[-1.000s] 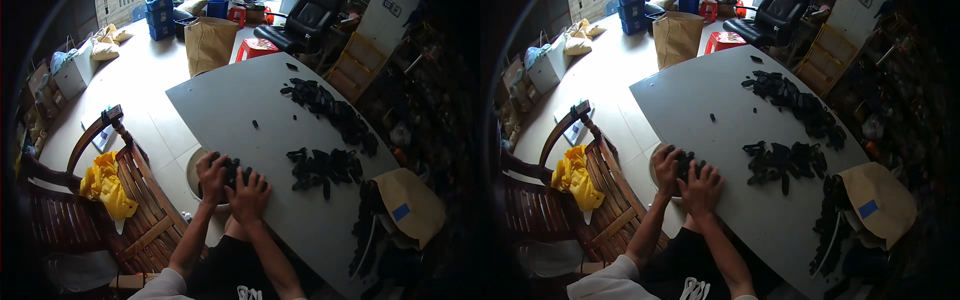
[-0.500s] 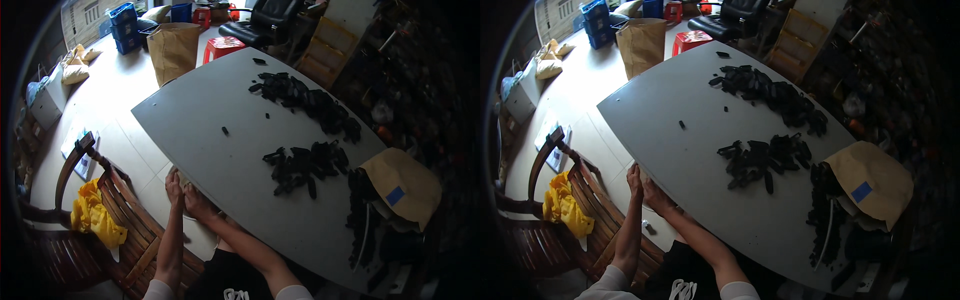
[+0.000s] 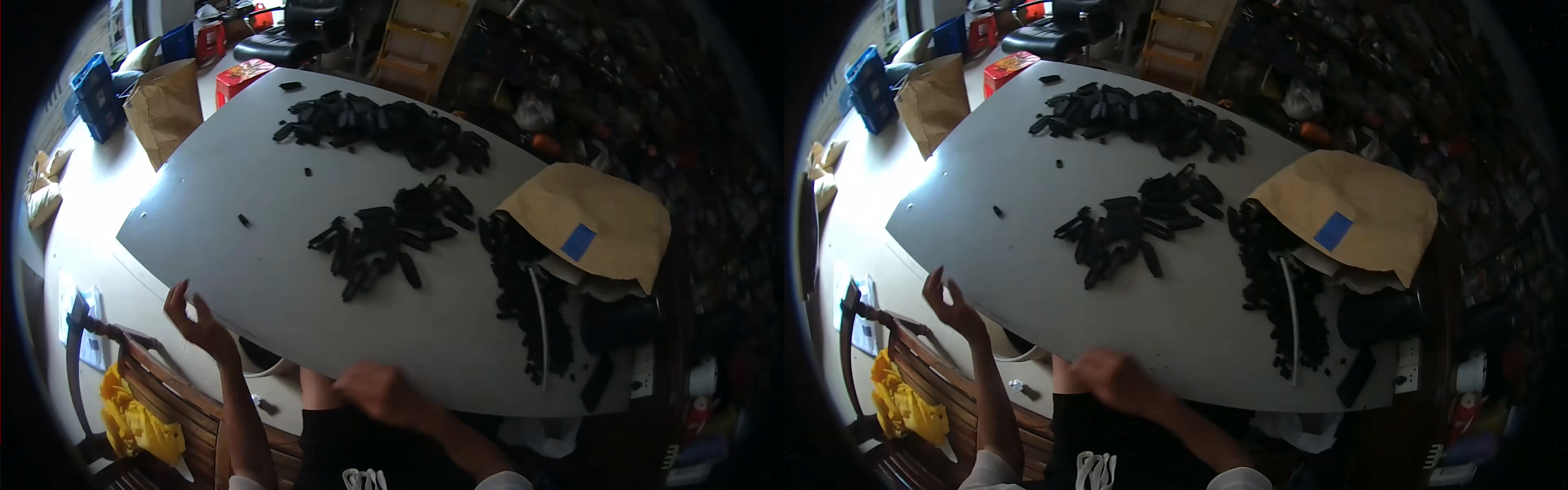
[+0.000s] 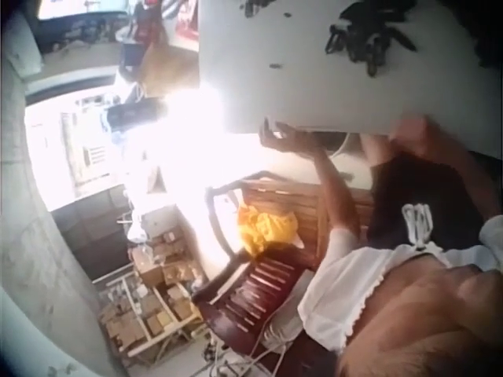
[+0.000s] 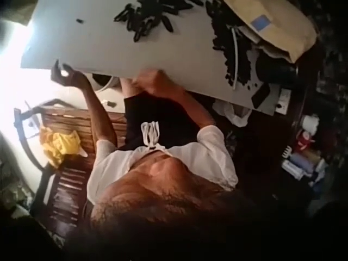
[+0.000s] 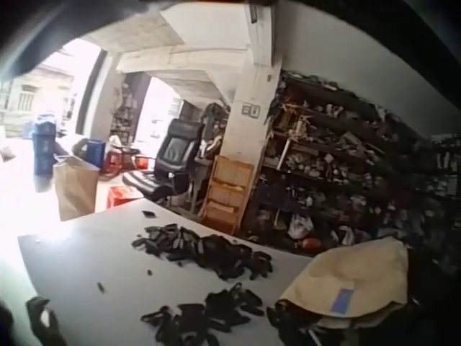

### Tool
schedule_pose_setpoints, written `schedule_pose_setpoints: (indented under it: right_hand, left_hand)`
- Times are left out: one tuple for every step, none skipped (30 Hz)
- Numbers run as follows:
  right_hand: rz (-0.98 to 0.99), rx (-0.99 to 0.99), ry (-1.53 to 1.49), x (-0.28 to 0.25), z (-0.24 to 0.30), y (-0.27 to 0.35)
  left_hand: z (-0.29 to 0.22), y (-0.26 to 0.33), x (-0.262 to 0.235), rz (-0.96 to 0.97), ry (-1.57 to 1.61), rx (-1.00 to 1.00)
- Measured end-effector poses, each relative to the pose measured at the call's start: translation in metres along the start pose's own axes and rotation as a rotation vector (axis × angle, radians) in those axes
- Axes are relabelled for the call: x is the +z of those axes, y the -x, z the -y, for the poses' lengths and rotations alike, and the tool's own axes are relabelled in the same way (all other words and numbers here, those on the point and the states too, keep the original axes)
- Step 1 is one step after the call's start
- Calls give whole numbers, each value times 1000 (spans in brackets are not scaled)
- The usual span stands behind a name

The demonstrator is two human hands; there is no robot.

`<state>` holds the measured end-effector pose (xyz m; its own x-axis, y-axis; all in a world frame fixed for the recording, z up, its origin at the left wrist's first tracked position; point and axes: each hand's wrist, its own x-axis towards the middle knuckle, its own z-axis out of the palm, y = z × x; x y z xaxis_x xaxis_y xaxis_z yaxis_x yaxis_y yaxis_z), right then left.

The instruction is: Assembling small black plastic components by snapping them together on a table.

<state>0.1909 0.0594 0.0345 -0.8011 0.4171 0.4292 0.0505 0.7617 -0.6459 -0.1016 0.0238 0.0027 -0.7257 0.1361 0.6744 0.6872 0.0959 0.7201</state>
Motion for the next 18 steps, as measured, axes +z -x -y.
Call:
schedule_pose_setpoints:
  right_hand:
    - [-95, -10, 131, -27, -8, 12]
    - [-131, 186, 223, -60, -11, 23]
    - [-211, 286, 333, -84, -23, 34]
    - [-260, 518, 452, -105, -29, 44]
    - [-314, 577, 512, -127, -38, 52]
    - [-366, 641, 576, -144, -48, 61]
    - [-370, 640, 575, -158, -56, 64]
    - [-344, 710, 638, -170, -61, 63]
    - [-316, 781, 702, -177, -65, 64]
    - [-318, 774, 698, -180, -72, 66]
    - [-299, 798, 738, -183, -82, 68]
    - [-278, 824, 777, -186, -90, 71]
    - [-278, 815, 768, -185, -98, 72]
    - [-245, 795, 836, -183, -104, 74]
    - [-211, 774, 898, -180, -110, 75]
    - [-215, 769, 890, -176, -115, 77]
    - [-193, 775, 854, -171, -119, 78]
    - [-170, 790, 821, -170, -118, 79]
  left_hand:
    - [-21, 0, 8, 115, 46, 0]
    - [-41, 1, 22, 248, 63, 51]
    - [-53, 3, 37, 412, 118, 78]
    - [-74, 7, 54, 537, 111, 79]
    - [-83, 11, 73, 636, 152, 144]
    - [-104, 17, 90, 712, 185, 165]
    - [-120, 24, 107, 785, 223, 143]
    - [-121, 28, 127, 863, 201, 203]
    - [-129, 31, 145, 899, 155, 282]
    - [-140, 35, 164, 932, 112, 364]
    - [-147, 42, 185, 957, 91, 416]
    - [-153, 52, 205, 984, 70, 466]
    - [-159, 59, 222, 979, 58, 468]
    - [-166, 68, 238, 1017, 3, 498]
    - [-170, 76, 250, 1056, -57, 528]
    - [-171, 82, 256, 1053, -67, 532]
    - [-170, 87, 261, 1089, -128, 581]
    - [-174, 92, 263, 1132, -182, 631]
